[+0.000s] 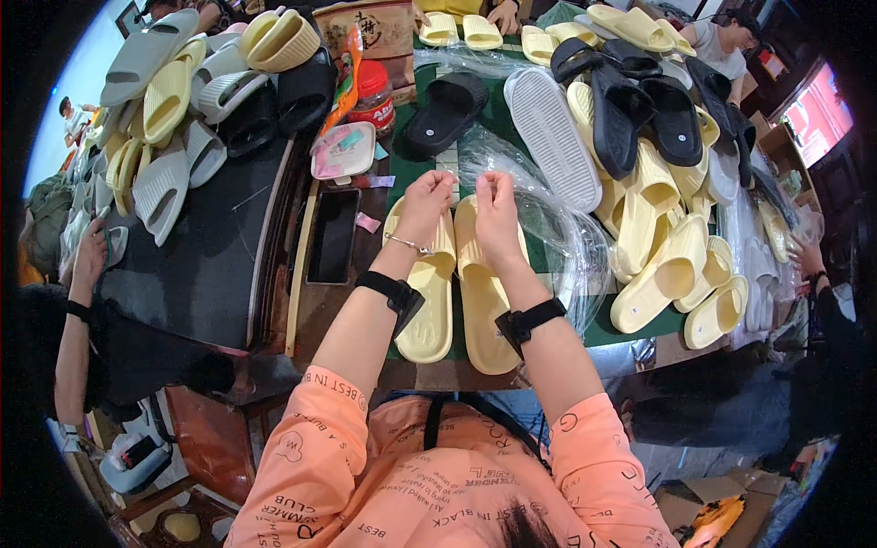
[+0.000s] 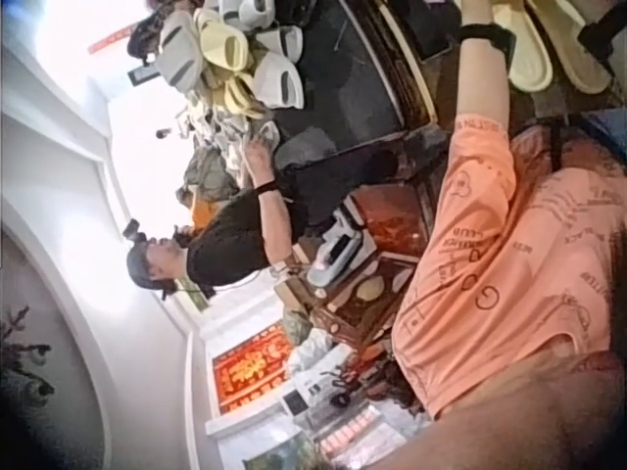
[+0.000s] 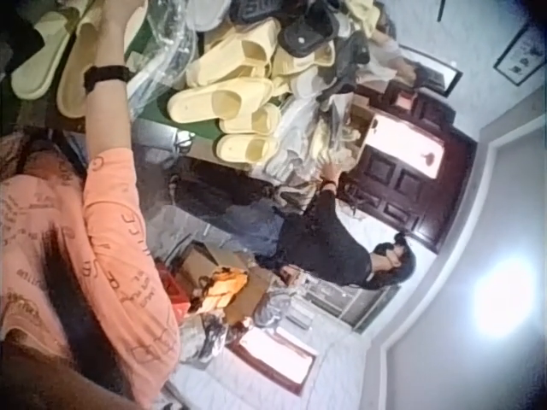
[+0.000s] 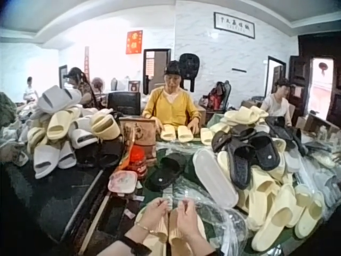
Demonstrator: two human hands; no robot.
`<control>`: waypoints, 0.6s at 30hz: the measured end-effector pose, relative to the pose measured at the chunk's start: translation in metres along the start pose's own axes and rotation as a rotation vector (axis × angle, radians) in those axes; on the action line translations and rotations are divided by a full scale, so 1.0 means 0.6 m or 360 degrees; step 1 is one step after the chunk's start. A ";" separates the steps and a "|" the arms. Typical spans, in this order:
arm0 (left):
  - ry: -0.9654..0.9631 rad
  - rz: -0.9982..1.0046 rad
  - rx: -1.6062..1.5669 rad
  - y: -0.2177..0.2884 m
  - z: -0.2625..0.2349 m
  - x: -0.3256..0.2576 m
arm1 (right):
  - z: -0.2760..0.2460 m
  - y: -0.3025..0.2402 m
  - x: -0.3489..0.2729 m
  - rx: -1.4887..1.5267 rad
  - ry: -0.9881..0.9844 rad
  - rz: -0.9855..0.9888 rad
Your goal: Inspect and bag manufactured sandals at a factory station.
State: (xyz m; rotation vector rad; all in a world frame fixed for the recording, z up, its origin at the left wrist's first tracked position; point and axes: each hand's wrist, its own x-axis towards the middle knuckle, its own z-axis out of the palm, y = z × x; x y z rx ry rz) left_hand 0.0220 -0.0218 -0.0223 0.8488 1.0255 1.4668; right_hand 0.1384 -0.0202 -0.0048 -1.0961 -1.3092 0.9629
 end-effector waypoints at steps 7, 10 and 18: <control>-0.0086 -0.0027 -0.0201 0.001 -0.008 0.002 | 0.000 0.001 0.000 -0.0119 -0.0197 0.0038; -0.0051 -0.0011 -0.0301 0.002 -0.005 0.001 | 0.000 0.006 0.000 -0.0139 -0.0189 0.0031; -0.0051 0.0018 -0.0281 0.004 -0.001 -0.003 | 0.002 0.004 -0.002 -0.0129 -0.0153 0.0031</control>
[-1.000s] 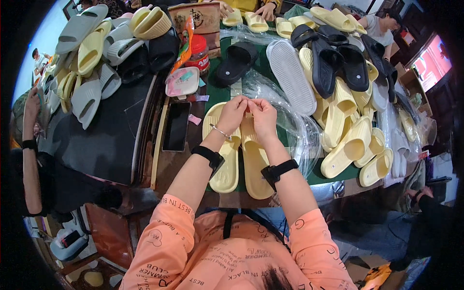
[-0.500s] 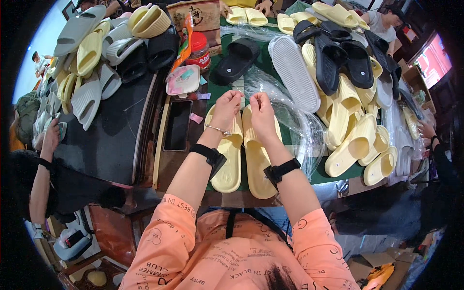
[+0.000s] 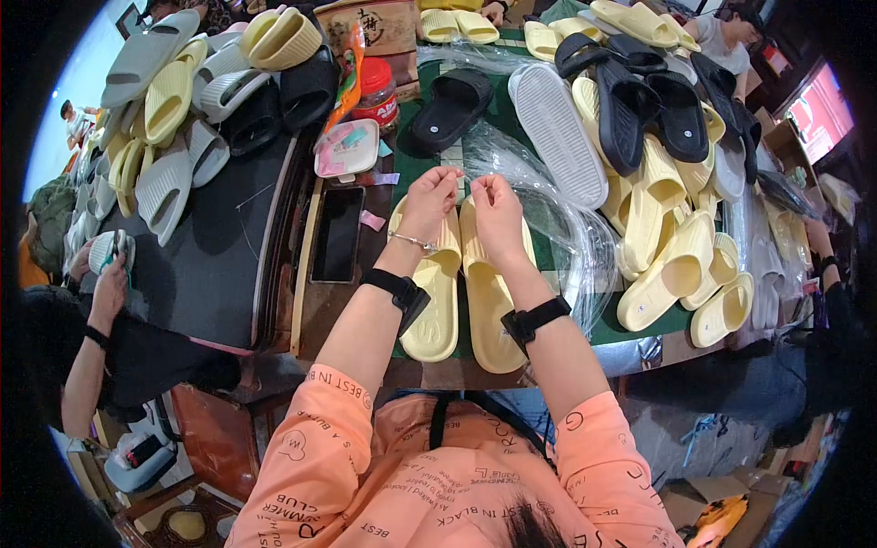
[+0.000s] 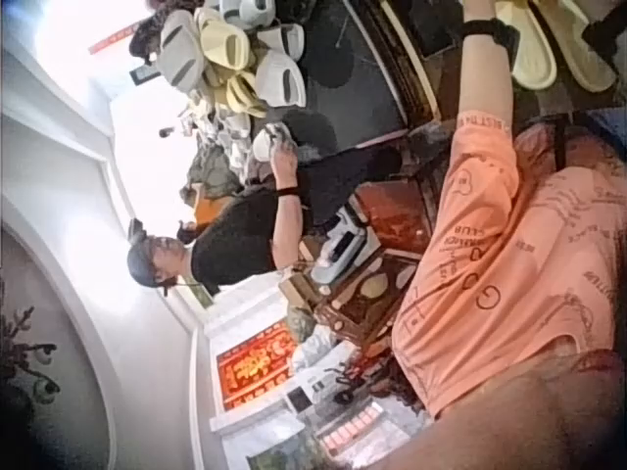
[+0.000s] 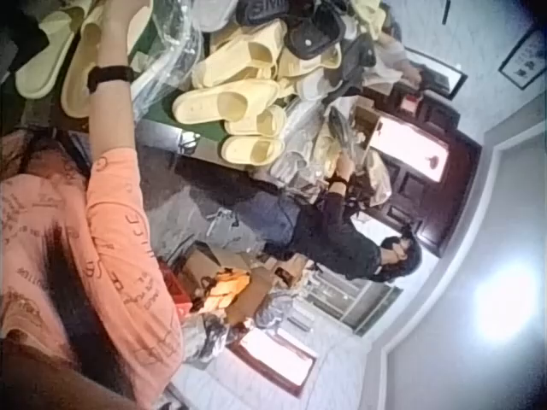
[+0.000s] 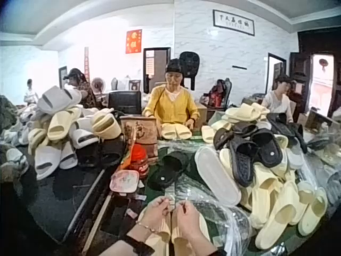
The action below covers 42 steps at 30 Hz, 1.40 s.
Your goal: Inspect and bag manufactured sandals at a factory station.
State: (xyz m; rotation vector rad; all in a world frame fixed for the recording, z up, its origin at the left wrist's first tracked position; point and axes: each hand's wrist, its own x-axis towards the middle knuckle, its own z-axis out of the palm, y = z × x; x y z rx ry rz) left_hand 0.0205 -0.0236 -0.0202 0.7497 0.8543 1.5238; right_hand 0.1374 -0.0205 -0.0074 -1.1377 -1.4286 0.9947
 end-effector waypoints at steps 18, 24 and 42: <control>-0.0042 0.0021 0.0194 0.002 0.005 -0.003 | -0.002 -0.007 -0.002 0.0006 0.0005 0.0046; 0.0014 0.0261 0.0427 -0.009 0.002 -0.008 | -0.008 0.004 0.003 -0.0144 0.0016 -0.0207; 0.0136 0.0166 0.0631 -0.028 0.007 -0.002 | 0.001 0.019 0.008 0.0087 -0.0200 0.0075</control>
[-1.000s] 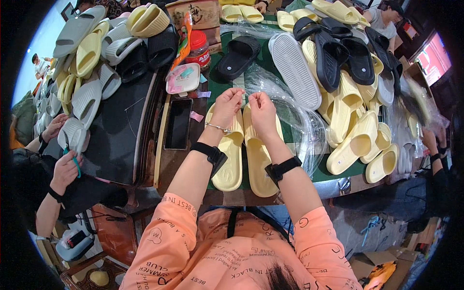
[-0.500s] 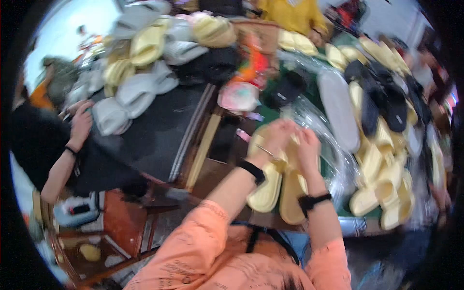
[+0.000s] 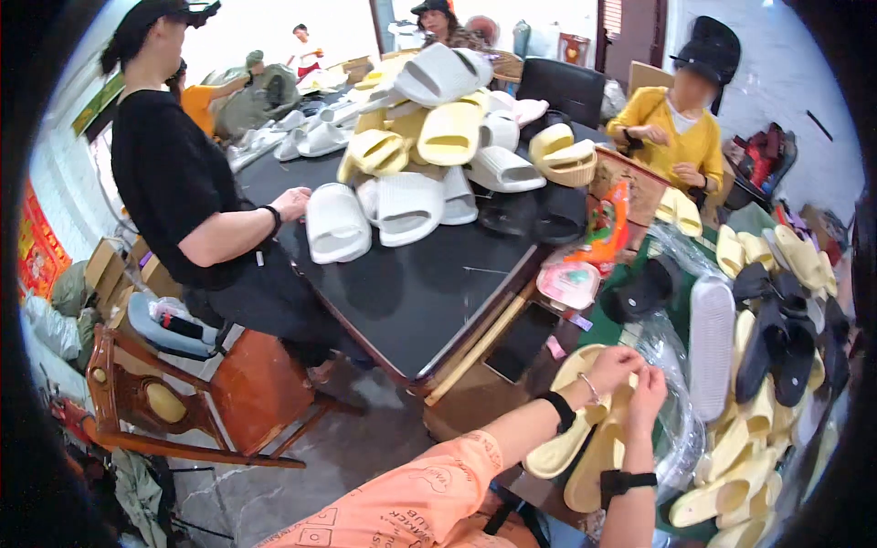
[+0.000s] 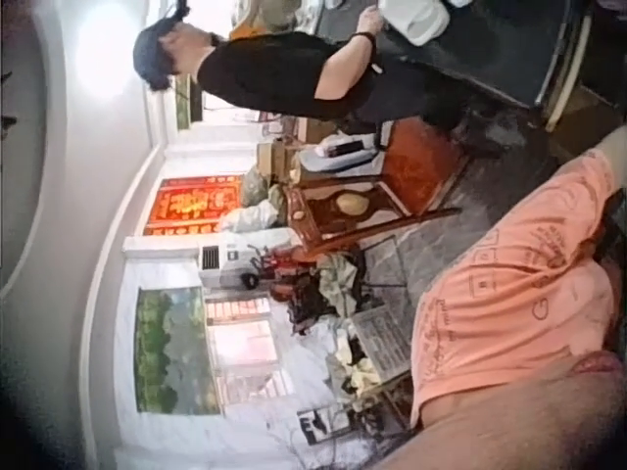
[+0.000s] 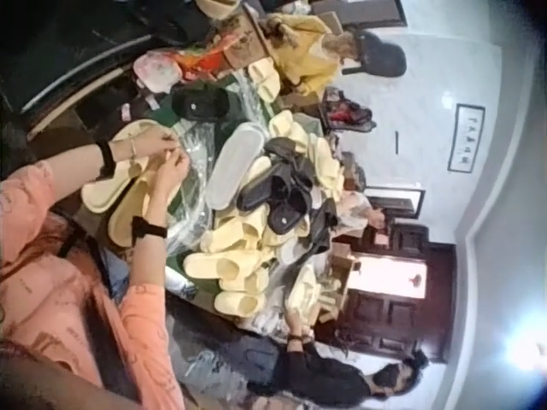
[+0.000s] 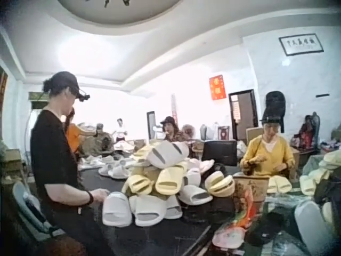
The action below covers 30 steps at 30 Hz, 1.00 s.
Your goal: Inspect and bag manufactured sandals at a factory station.
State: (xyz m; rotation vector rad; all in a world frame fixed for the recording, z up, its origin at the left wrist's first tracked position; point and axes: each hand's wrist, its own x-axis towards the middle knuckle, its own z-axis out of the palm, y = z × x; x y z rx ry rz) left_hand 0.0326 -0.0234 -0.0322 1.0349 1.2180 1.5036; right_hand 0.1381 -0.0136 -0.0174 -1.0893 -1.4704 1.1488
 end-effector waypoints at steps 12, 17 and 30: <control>0.0200 0.0032 -0.0037 -0.028 -0.005 0.020 | -0.053 -0.125 -0.178 -0.1030 -0.0549 -0.0449; 0.0176 0.0232 0.0114 0.003 -0.019 0.013 | -0.010 -0.050 -0.184 -0.1275 -0.0714 -0.0442; 0.0484 0.0730 0.0462 0.217 -0.100 -0.163 | -0.263 -0.173 0.006 -0.1434 0.0051 -0.0831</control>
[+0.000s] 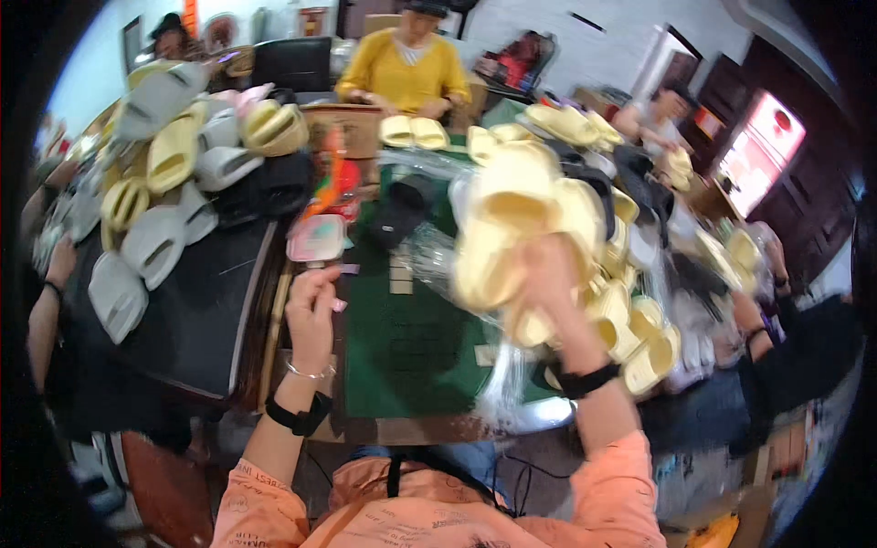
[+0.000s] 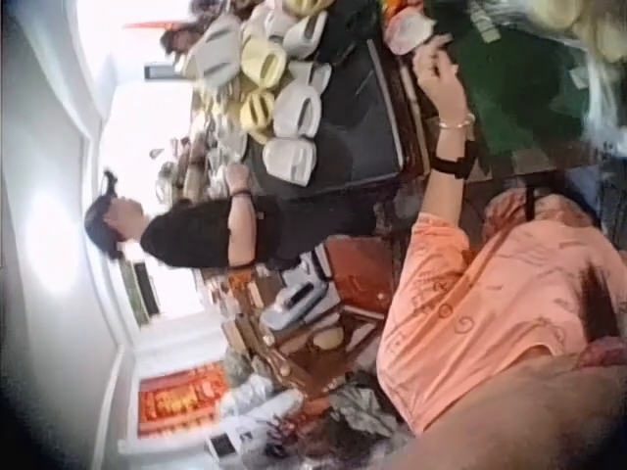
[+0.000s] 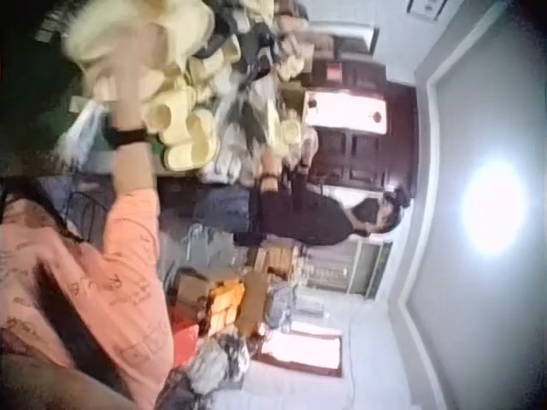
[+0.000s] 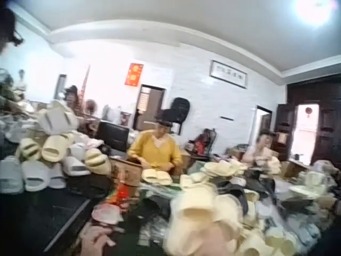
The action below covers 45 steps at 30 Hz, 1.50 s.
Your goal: Inspect and bag manufactured sandals at a factory station.
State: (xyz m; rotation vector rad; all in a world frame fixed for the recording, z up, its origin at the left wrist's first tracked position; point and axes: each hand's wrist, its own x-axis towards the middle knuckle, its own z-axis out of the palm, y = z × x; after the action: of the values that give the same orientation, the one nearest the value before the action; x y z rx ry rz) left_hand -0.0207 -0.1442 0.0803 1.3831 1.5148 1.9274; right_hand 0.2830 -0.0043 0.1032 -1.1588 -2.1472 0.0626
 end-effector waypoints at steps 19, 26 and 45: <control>0.1963 -0.0751 0.0116 -0.062 -0.495 0.031 | -0.227 0.271 0.081 -0.1415 -0.0087 0.0644; 0.1812 -0.0509 -0.1214 -0.105 -0.522 0.066 | -0.231 0.144 0.005 -0.1049 0.0291 0.0428; -0.0056 -0.1088 -0.1904 0.043 -0.217 -0.311 | 0.065 -0.232 -0.154 0.2379 -0.1173 0.0446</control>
State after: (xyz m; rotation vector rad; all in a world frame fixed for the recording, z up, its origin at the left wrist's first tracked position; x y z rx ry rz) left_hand -0.0318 -0.3641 0.0174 0.2943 0.4316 1.7404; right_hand 0.1935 -0.1473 0.0710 -0.4453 -1.6041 2.0435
